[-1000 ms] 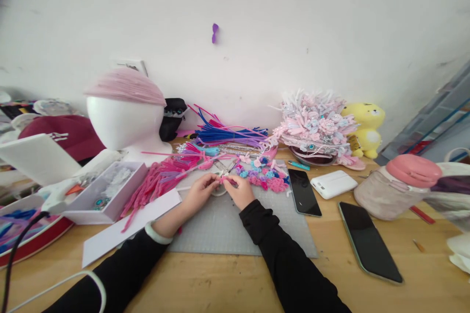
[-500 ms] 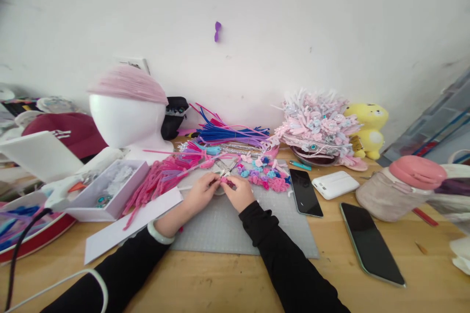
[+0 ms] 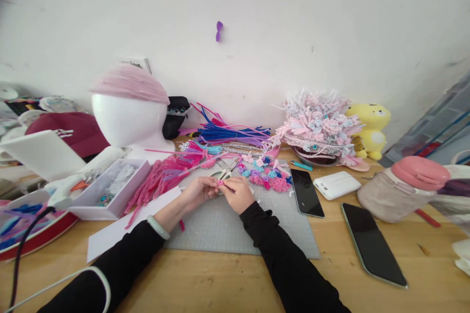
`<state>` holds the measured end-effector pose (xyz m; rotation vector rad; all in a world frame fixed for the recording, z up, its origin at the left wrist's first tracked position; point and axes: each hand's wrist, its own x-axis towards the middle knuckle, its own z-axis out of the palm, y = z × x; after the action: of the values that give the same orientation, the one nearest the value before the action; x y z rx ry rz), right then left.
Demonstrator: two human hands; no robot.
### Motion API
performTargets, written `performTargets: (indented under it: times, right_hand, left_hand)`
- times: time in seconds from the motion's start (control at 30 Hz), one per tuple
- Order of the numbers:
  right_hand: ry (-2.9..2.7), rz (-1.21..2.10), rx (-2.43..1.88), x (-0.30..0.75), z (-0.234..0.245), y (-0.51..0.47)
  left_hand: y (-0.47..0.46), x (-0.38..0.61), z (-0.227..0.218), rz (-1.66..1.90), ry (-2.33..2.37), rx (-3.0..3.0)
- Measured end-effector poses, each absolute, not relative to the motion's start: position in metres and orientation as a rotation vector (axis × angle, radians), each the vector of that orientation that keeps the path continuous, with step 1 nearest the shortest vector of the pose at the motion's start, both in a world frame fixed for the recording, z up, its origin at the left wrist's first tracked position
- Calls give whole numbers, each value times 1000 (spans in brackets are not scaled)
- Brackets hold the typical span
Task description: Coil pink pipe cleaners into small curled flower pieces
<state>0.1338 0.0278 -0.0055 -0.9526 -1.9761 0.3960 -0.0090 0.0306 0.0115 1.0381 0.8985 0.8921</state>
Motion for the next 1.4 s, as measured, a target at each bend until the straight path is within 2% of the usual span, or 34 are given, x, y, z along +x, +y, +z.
performTargets:
  times: [0.17,0.3,0.47,0.63,0.9,1.2,1.4]
  right_hand:
    - [-1945,511,-970,137,-7,31]
    - [-1910,545,-993,138,-8,31]
    - [-2002,443,-998,136,-10,31]
    - [-2036,262,-1004,134,-11,30]
    - [-1953,482,-1052,132,-11,32]
    - [-1912,482,-1027,135,-12,32]
    - [-2036,322,-960,136,-11,31]
  left_hand:
    - [31,-6,6,902,915,1112]
    - [35,-10,6,1025,1007,1589]
    - [38,-19,7,943,1087,2174]
    - [38,-19,6,861,1102,2375]
    - [35,-14,6,854,1194,2363]
    - [33,-12,12,876,1283,2193]
    - [38,-12,11,754,1267,1841]
